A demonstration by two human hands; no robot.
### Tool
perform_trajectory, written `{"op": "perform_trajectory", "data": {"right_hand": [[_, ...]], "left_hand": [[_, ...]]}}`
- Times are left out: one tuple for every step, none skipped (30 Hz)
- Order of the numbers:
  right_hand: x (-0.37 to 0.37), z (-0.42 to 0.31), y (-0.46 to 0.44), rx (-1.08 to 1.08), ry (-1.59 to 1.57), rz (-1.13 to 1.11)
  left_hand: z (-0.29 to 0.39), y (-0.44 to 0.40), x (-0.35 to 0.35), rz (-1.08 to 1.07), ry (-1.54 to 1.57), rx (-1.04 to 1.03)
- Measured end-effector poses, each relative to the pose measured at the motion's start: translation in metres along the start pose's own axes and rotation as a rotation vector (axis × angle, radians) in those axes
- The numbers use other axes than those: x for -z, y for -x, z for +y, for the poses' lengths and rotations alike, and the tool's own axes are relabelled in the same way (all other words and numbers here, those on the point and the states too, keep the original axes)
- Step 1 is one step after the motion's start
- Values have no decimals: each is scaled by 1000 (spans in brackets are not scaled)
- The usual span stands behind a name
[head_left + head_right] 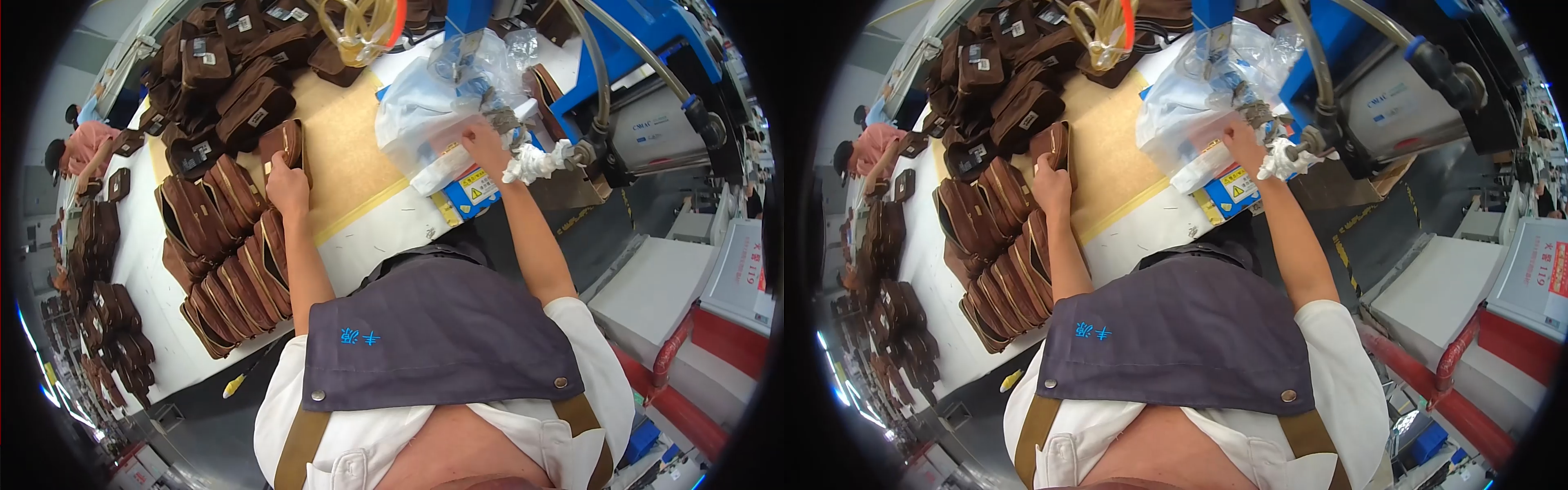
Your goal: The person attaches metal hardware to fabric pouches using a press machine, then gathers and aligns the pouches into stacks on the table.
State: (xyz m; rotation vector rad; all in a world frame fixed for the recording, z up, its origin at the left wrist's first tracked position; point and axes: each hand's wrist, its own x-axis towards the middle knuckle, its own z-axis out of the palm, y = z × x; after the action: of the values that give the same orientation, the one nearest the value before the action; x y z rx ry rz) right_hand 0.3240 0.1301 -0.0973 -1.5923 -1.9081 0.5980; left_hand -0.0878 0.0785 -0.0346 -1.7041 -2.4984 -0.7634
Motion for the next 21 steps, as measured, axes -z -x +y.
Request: {"op": "perform_trajectory", "data": {"right_hand": [[2, 1, -5, -24, 57, -33], [4, 2, -11, -46, 115, -66], [1, 9, -15, -66, 153, -67], [3, 8, -17, -83, 105, -92], [7, 7, -17, -101, 58, -117], [12, 7, -17, -120, 15, -143], [12, 13, -16, -61, -62, -133], [8, 18, -15, -67, -214, -79], [4, 25, -13, -76, -366, -25], [8, 23, -11, -85, -517, 32], [22, 24, -5, -103, -549, 18], [38, 30, -3, -136, -881, -35], [54, 38, 0, -193, -1210, -79], [72, 42, 4, -225, -1391, -84], [90, 39, 6, -237, -1439, -60], [110, 37, 8, -242, -1419, -23], [131, 35, 7, -233, -1374, 22], [153, 27, 7, -220, -1317, 68], [180, 17, 5, -199, -1249, 117], [207, 1, 3, -176, -1175, 160], [229, -16, 0, -151, -1107, 192]], "left_hand": [[2, 3, 13, 22, 36, 17], [4, 6, 25, 45, 73, 35], [15, 9, 48, 53, 96, 103], [11, 13, 54, 55, 242, 91], [6, 16, 58, 59, 389, 78], [2, 19, 61, 63, 538, 63], [-3, 22, 61, -17, 647, 98], [-6, 26, 59, -99, 653, 109], [-6, 30, 58, -184, 659, 116], [-5, 34, 56, -269, 667, 120], [-5, 38, 53, -356, 639, 111], [-12, 44, 39, -367, 541, 43], [-8, 45, 39, -356, 521, 69], [-3, 47, 39, -346, 504, 93], [-3, 47, 38, -294, 468, 17], [-5, 46, 36, -237, 434, -58], [-8, 44, 35, -177, 397, -132], [-8, 42, 37, -156, 415, -133], [-7, 39, 37, -134, 435, -137], [-5, 37, 37, -117, 456, -143], [-2, 37, 38, -95, 461, -136]]}}
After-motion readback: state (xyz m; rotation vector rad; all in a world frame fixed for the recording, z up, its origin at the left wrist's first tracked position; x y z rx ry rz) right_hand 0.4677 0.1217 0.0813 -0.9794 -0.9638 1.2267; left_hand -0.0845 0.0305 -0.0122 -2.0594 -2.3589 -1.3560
